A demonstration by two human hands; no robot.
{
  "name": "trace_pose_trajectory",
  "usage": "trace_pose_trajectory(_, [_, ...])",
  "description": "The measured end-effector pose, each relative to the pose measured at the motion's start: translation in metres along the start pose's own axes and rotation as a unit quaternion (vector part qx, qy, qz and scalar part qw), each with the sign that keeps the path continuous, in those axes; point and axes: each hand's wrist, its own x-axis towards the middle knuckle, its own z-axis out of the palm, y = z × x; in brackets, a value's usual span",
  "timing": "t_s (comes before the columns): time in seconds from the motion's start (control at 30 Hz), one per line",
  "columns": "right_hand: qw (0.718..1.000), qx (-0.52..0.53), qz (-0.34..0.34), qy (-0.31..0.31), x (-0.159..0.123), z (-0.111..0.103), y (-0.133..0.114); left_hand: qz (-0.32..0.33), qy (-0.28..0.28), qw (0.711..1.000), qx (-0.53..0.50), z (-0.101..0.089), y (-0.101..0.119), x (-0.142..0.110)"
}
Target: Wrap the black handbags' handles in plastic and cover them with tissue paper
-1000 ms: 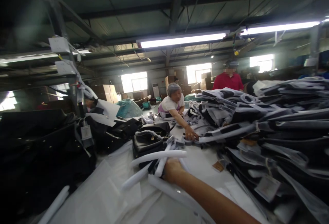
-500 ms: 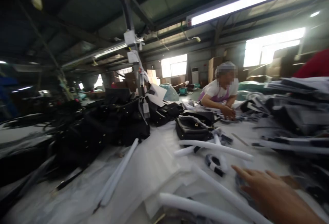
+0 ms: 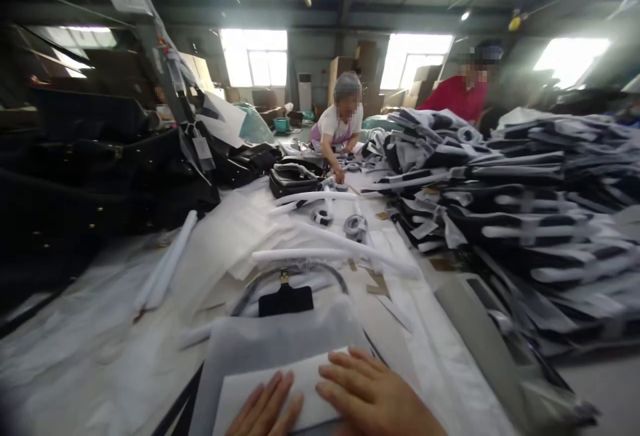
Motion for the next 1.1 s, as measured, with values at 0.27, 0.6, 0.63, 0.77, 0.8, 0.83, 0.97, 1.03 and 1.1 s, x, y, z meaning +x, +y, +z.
trace_pose_trajectory(0.27, [0.999,-0.022,0.024,0.022,-0.028,0.056,0.013,0.021,-0.026,0.999,-0.003,-0.007,-0.005,-0.007])
trace_pose_trajectory(0.6, [0.996,-0.069,0.007,0.061,0.02,0.033,-0.008,0.033,-0.055,0.996,0.056,-0.015,0.0,0.001])
trace_pose_trajectory(0.63, [0.997,-0.05,-0.005,0.055,0.018,0.034,-0.005,0.033,-0.06,0.996,0.058,-0.018,0.0,0.002])
trace_pose_trajectory(0.77, [0.999,-0.014,-0.046,0.015,-0.002,0.029,0.005,0.04,-0.066,0.996,0.051,-0.024,0.0,0.004])
trace_pose_trajectory(0.8, [0.998,-0.024,-0.054,0.003,-0.007,0.026,0.007,0.041,-0.07,0.996,0.045,-0.025,0.0,0.004])
trace_pose_trajectory(0.83, [0.998,-0.036,-0.059,-0.011,-0.011,0.025,0.009,0.042,-0.078,0.995,0.038,-0.026,-0.001,0.004])
trace_pose_trajectory(0.97, [0.994,-0.082,-0.053,-0.048,-0.017,0.029,0.02,0.055,-0.099,0.994,0.014,-0.026,-0.006,-0.003])
trace_pose_trajectory(1.03, [0.991,-0.109,-0.053,-0.047,-0.016,0.037,0.024,0.062,-0.072,0.995,-0.003,-0.025,-0.006,-0.005])
trace_pose_trajectory(1.1, [0.984,-0.162,-0.067,-0.024,-0.015,0.043,0.021,0.008,-0.049,0.997,-0.063,-0.022,-0.003,0.002])
